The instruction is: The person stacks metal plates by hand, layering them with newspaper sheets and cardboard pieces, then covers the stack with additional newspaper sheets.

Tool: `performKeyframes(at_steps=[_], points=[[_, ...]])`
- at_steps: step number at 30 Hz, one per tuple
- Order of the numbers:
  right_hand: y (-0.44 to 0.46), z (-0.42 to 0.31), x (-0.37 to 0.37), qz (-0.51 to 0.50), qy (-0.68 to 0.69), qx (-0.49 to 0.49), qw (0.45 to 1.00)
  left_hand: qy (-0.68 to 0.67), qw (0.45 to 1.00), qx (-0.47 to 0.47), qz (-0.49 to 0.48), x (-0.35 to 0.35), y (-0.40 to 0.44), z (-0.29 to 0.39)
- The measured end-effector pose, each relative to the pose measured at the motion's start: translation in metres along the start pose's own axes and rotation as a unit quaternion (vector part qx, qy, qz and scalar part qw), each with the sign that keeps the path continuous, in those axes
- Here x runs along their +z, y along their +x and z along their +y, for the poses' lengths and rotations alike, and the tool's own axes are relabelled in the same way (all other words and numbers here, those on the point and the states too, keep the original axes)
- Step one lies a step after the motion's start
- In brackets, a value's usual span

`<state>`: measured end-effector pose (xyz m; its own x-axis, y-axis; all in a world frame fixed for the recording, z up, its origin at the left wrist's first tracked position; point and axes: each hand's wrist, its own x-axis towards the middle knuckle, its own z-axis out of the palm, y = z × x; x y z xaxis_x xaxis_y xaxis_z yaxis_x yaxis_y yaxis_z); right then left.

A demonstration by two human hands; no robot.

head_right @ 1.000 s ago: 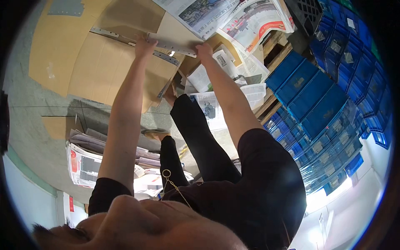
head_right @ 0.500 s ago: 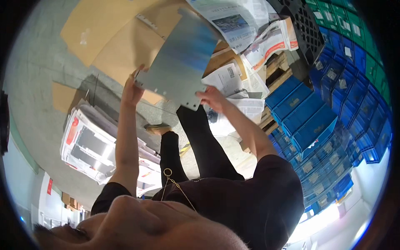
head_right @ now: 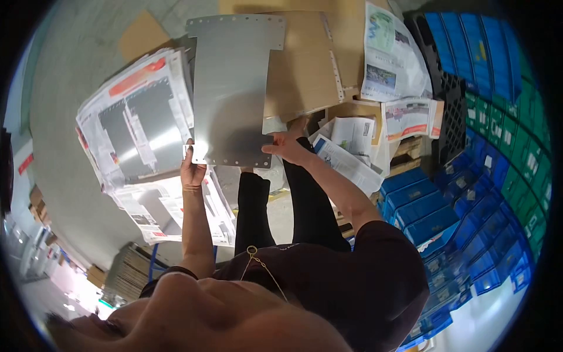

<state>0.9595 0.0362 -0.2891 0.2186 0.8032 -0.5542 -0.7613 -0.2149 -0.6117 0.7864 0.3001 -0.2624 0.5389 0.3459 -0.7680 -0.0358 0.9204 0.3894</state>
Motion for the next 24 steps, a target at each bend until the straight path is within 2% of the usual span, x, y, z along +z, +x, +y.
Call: performKeyframes(at_steps=[1,3,6,7,8,10,11,12,14,16,18,19,20,21,24], points=[[0.002,-0.01,0.018,0.012,-0.046,0.028,0.998,-0.007,1.0,0.02,0.006,-0.014,-0.009,0.006],[0.013,0.004,0.043,-0.017,-0.052,0.032,0.998,-0.011,0.998,0.055,0.018,-0.043,-0.025,0.019],[0.031,0.008,0.091,-0.042,-0.062,0.027,0.997,0.157,0.945,0.215,0.19,-0.071,-0.058,0.038],[0.037,0.007,0.109,-0.045,-0.062,0.022,0.997,0.267,0.882,0.283,0.265,-0.074,-0.07,0.044],[0.044,0.001,0.13,-0.056,-0.078,0.03,0.995,0.429,0.768,0.36,0.312,-0.083,-0.084,0.051],[0.058,-0.009,0.168,-0.078,-0.109,0.045,0.99,0.622,0.645,0.394,0.204,-0.083,-0.119,0.075],[0.072,0.01,0.174,-0.073,-0.134,0.044,0.987,0.666,0.624,0.396,0.096,-0.077,-0.134,0.094],[0.081,0.013,0.19,-0.07,-0.157,0.039,0.984,0.748,0.563,0.34,0.087,-0.071,-0.145,0.106],[0.097,0.009,0.231,-0.064,-0.202,0.027,0.977,0.779,0.482,0.393,0.086,-0.115,-0.139,0.118],[0.108,0.004,0.278,-0.088,-0.178,0.007,0.98,0.76,0.49,0.409,0.123,-0.142,-0.144,0.148],[0.122,0.007,0.312,-0.094,-0.179,0.008,0.979,0.753,0.45,0.446,0.178,-0.167,-0.143,0.174],[0.137,0.026,0.299,-0.145,-0.205,0.027,0.968,0.738,0.452,0.464,0.189,-0.176,-0.147,0.185],[0.143,0.027,0.315,-0.155,-0.208,0.032,0.965,0.723,0.453,0.481,0.202,-0.185,-0.149,0.194],[0.15,0.028,0.331,-0.165,-0.21,0.037,0.963,0.729,0.428,0.494,0.205,-0.201,-0.151,0.201],[0.169,0.029,0.377,-0.227,-0.256,-0.004,0.94,0.674,0.454,0.54,0.217,-0.238,-0.16,0.22]])
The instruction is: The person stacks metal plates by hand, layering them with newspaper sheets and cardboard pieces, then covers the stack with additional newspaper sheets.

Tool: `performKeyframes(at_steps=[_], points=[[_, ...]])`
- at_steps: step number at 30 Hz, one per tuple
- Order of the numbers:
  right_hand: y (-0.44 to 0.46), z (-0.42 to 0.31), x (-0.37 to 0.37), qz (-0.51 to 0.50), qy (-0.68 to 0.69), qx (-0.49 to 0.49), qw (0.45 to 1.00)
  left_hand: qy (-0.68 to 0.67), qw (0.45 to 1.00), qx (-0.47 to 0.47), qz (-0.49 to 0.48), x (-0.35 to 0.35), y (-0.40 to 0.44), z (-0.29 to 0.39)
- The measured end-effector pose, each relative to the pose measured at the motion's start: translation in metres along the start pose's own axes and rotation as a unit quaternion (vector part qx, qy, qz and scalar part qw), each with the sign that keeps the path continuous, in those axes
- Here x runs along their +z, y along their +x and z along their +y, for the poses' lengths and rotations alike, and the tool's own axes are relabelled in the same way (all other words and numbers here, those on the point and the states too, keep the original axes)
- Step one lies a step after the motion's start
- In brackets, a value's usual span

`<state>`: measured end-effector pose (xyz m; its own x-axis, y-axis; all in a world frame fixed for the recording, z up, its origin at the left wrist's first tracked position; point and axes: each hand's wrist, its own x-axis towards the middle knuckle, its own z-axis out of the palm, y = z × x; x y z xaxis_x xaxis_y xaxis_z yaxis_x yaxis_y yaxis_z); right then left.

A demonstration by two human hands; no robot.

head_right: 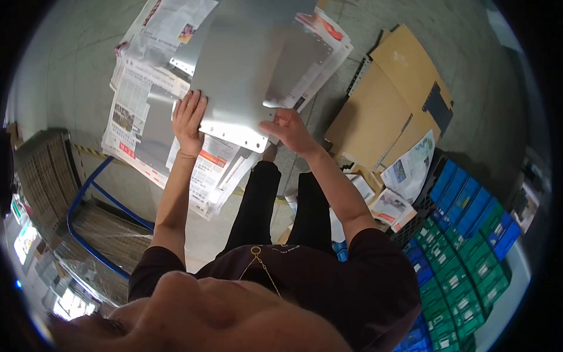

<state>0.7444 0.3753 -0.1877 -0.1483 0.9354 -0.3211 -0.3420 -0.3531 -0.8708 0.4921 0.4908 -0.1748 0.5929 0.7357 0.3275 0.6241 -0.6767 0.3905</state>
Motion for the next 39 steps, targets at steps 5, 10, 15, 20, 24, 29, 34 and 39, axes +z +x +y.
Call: performKeyframes(at_steps=[5,10,15,20,24,29,34,39], points=[[0.054,-0.064,0.053,-0.068,0.07,-0.049,0.994,-0.323,0.801,-0.458,0.211,-0.007,-0.01,-0.024],[0.077,0.021,0.038,-0.015,-0.167,0.069,0.983,-0.623,0.494,-0.538,0.281,0.001,-0.038,-0.04],[0.078,0.054,0.064,-0.031,-0.084,0.106,0.99,-0.69,0.395,-0.544,0.267,0.025,-0.068,-0.051],[0.106,0.055,0.092,-0.096,-0.091,0.08,0.988,-0.697,0.41,-0.532,0.25,0.032,-0.072,-0.061],[0.101,0.073,0.092,-0.044,-0.121,0.055,0.99,-0.694,0.405,-0.543,0.243,0.041,-0.076,-0.088],[0.026,0.129,0.054,0.043,-0.134,0.175,0.974,-0.682,0.411,-0.552,0.249,0.073,-0.078,-0.173],[-0.097,0.195,0.019,0.006,-0.326,0.255,0.91,-0.679,0.441,-0.544,0.22,0.089,-0.019,-0.267],[-0.16,0.197,0.041,-0.016,-0.336,0.35,0.875,-0.66,0.488,-0.535,0.203,0.126,0.037,-0.363]])
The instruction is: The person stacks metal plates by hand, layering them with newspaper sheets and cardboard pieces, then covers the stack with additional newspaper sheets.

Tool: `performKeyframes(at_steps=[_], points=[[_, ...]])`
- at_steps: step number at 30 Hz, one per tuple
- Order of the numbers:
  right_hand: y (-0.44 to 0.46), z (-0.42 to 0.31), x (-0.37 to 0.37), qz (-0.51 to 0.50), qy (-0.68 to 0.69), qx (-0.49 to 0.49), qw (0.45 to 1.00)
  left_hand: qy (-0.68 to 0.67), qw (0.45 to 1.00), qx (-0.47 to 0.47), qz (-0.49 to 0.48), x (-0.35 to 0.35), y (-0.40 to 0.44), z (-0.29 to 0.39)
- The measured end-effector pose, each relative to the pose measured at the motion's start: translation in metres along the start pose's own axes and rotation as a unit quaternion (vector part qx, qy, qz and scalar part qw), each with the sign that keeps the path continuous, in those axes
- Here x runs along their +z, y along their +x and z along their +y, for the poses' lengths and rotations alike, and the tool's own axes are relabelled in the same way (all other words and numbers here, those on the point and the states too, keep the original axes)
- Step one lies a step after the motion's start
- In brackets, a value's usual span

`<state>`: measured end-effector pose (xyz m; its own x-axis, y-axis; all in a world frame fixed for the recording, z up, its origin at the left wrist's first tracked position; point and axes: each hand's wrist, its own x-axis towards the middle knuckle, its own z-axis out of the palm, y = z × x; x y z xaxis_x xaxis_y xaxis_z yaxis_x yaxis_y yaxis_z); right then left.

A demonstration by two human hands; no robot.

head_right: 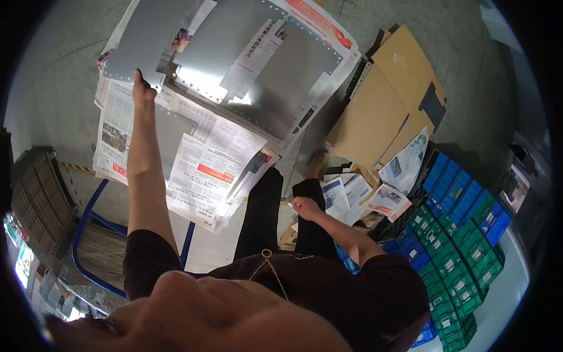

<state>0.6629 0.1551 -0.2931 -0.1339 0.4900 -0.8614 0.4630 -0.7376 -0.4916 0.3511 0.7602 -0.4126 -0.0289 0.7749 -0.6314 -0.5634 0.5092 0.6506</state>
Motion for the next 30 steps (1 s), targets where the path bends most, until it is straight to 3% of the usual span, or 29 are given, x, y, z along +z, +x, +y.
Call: performKeyframes(at_steps=[4,9,15,16,17,19,20,21,22,23,26,30], points=[[-0.015,0.0,0.033,-0.028,0.052,0.037,0.998,0.039,0.999,0.002,0.023,0.035,0.024,0.014],[-0.022,-0.032,0.045,-0.035,0.137,0.049,0.989,0.055,0.998,-0.012,0.012,0.005,0.052,0.009],[0.009,-0.034,-0.004,-0.022,0.147,0.037,0.988,-0.01,1.0,-0.001,-0.015,-0.008,-0.033,0.01],[0.022,-0.047,-0.029,0.026,0.176,0.018,0.984,-0.015,1.0,-0.009,-0.008,-0.013,-0.048,0.011],[0.045,-0.043,-0.048,0.105,0.142,-0.069,0.982,-0.02,1.0,-0.017,-0.001,-0.019,-0.064,0.012],[0.081,-0.106,-0.132,0.144,0.112,-0.12,0.976,-0.038,0.999,-0.025,-0.009,-0.042,-0.091,0.009],[0.098,-0.14,-0.172,0.159,0.171,-0.148,0.961,-0.052,0.998,-0.022,-0.024,-0.052,-0.105,0.01],[0.114,-0.179,-0.213,0.199,0.14,-0.22,0.945,-0.044,0.999,-0.028,-0.009,-0.054,-0.123,0.014],[0.139,-0.203,-0.235,0.232,0.28,-0.287,0.886,-0.036,0.999,-0.035,0.006,-0.055,-0.145,0.014],[0.143,-0.241,-0.273,0.249,0.196,-0.298,0.9,-0.027,0.999,-0.042,0.021,-0.056,-0.163,0.015],[0.134,-0.349,-0.323,0.239,0.186,-0.373,0.877,-0.038,0.998,-0.053,-0.008,-0.076,-0.2,0.015],[0.138,-0.398,-0.323,0.076,0.128,-0.342,0.928,-0.054,0.998,-0.039,-0.003,-0.087,-0.246,0.008]])
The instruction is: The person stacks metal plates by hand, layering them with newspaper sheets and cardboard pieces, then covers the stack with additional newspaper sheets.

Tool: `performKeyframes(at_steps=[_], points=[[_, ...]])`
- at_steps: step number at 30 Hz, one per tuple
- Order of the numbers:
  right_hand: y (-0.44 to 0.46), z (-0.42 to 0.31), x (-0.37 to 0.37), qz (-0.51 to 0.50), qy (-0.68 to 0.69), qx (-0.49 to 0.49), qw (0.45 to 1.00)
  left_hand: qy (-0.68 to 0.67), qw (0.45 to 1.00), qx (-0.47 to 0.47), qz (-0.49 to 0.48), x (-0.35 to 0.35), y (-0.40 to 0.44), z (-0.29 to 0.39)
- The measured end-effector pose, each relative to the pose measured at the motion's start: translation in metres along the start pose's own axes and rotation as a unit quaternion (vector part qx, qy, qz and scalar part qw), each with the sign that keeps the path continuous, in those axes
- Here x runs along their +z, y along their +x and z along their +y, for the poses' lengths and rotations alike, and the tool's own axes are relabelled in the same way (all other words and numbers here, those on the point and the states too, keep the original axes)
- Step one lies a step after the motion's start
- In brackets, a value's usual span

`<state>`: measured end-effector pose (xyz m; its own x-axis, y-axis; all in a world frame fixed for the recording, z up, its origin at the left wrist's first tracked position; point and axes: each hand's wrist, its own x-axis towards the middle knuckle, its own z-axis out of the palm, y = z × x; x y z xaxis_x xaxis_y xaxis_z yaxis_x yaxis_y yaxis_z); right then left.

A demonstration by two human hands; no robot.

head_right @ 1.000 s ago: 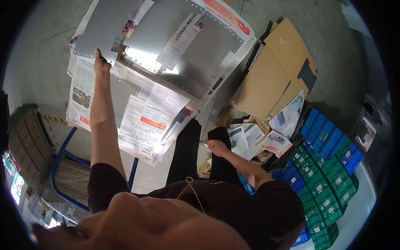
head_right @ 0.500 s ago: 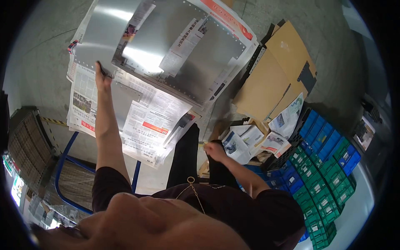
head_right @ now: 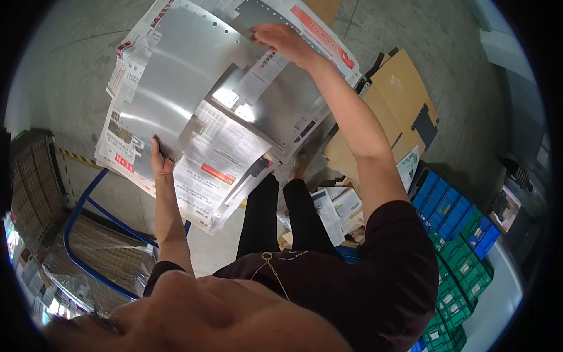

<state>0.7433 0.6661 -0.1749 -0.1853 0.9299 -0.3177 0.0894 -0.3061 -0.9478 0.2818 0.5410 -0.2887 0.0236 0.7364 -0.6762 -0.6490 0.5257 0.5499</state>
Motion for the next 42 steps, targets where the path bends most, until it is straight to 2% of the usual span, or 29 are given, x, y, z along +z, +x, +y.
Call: performKeyframes(at_steps=[1,4,10,15,16,18,24,28,33,37,42], points=[[0.002,-0.002,0.006,-0.052,0.002,0.014,0.999,0.0,1.0,0.009,0.005,-0.001,-0.01,-0.002],[-0.008,-0.005,0.032,-0.103,0.017,-0.039,0.994,-0.011,0.999,0.034,0.019,-0.023,-0.033,-0.011],[-0.032,0.003,0.064,-0.097,-0.017,-0.073,0.993,-0.045,0.995,0.052,0.067,-0.05,-0.095,-0.033],[-0.074,0.002,0.074,-0.047,-0.047,-0.004,0.998,-0.03,0.99,0.069,0.12,-0.05,-0.166,-0.053],[-0.084,-0.002,0.076,-0.035,-0.054,0.006,0.998,-0.025,0.993,0.048,0.107,-0.087,-0.17,-0.065],[-0.105,-0.008,0.077,-0.036,-0.077,0.023,0.996,-0.031,0.991,0.079,0.105,-0.039,-0.219,-0.064],[-0.165,-0.028,0.074,-0.06,-0.082,0.013,0.995,-0.037,0.986,0.13,0.102,-0.014,-0.302,-0.081],[-0.183,-0.024,0.061,-0.104,-0.076,-0.038,0.991,-0.051,0.987,0.119,0.096,-0.01,-0.336,-0.092],[-0.208,-0.049,0.052,-0.087,-0.09,-0.007,0.992,-0.024,0.984,0.141,0.107,-0.008,-0.359,-0.103],[-0.223,-0.065,0.048,-0.094,-0.087,-0.008,0.992,-0.059,0.979,0.169,0.1,0.014,-0.38,-0.101],[-0.24,-0.056,0.048,-0.106,-0.127,-0.018,0.986,-0.065,0.985,0.122,0.105,0.005,-0.396,-0.114]])
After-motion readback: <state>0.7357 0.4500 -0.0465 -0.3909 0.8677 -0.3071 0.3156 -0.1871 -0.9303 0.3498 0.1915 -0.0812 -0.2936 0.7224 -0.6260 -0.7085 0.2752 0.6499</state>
